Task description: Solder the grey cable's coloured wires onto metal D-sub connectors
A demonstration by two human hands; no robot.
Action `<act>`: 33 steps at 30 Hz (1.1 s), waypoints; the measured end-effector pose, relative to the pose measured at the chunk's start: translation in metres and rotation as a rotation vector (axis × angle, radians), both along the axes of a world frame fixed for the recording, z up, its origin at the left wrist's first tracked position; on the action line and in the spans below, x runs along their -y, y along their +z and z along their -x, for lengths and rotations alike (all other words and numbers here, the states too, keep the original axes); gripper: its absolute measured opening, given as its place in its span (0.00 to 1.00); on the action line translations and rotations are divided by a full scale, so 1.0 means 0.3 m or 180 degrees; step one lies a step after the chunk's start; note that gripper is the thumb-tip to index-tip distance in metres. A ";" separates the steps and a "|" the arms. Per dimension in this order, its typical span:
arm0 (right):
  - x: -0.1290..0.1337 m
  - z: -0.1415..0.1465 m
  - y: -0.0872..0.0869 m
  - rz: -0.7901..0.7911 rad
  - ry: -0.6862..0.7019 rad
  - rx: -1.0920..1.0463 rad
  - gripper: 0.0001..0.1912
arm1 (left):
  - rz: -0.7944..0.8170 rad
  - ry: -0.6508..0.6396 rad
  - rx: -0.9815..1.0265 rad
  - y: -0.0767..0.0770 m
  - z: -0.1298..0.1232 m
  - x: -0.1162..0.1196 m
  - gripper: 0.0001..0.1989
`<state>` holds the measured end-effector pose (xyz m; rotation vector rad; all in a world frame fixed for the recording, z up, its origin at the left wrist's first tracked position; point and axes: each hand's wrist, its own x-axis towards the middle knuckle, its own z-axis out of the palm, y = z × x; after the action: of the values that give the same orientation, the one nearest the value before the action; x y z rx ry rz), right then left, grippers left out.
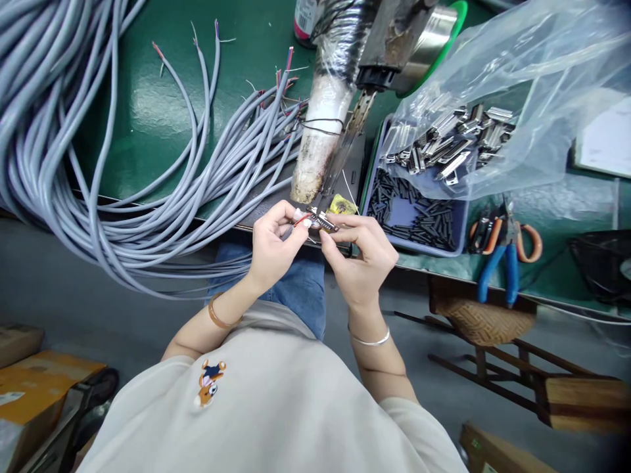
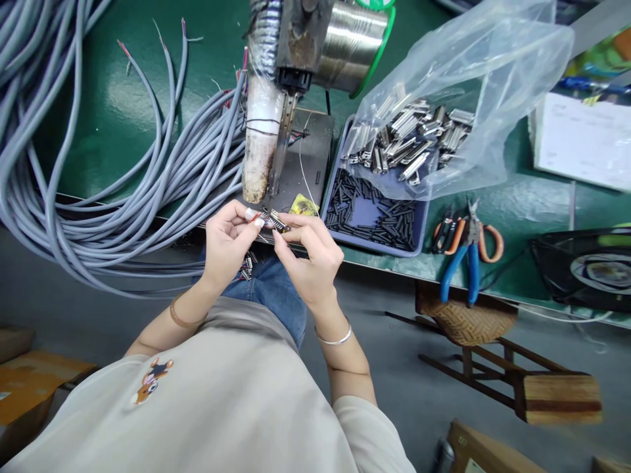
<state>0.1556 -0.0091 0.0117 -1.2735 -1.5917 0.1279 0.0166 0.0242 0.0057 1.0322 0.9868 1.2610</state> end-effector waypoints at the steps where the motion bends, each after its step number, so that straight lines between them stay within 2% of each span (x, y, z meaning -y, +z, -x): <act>1: -0.001 0.000 -0.001 0.0007 -0.0013 -0.0002 0.09 | 0.0003 0.0030 -0.0040 0.000 -0.002 0.001 0.11; 17: -0.013 -0.004 -0.006 -0.0087 0.0023 0.0034 0.06 | -0.0392 0.0373 -0.0565 0.007 -0.015 0.013 0.08; 20: -0.009 -0.007 -0.008 -0.0170 0.0017 0.0205 0.07 | -0.0393 0.0330 -0.0528 0.006 -0.009 0.009 0.07; 26: -0.002 -0.014 -0.029 -0.0369 0.0137 0.0642 0.09 | -0.0049 0.0073 -0.0343 0.009 0.002 0.003 0.10; 29: 0.001 -0.011 -0.030 -0.0301 0.0057 0.0388 0.09 | 0.0003 -0.0005 -0.0178 0.012 0.004 0.005 0.11; 33: 0.004 -0.002 -0.019 0.0178 0.0070 -0.0325 0.09 | 0.0013 -0.0188 0.0094 0.008 0.008 0.017 0.12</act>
<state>0.1563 -0.0103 0.0060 -1.2725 -1.5240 0.2491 0.0142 0.0191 0.0083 1.0297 0.9296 1.2218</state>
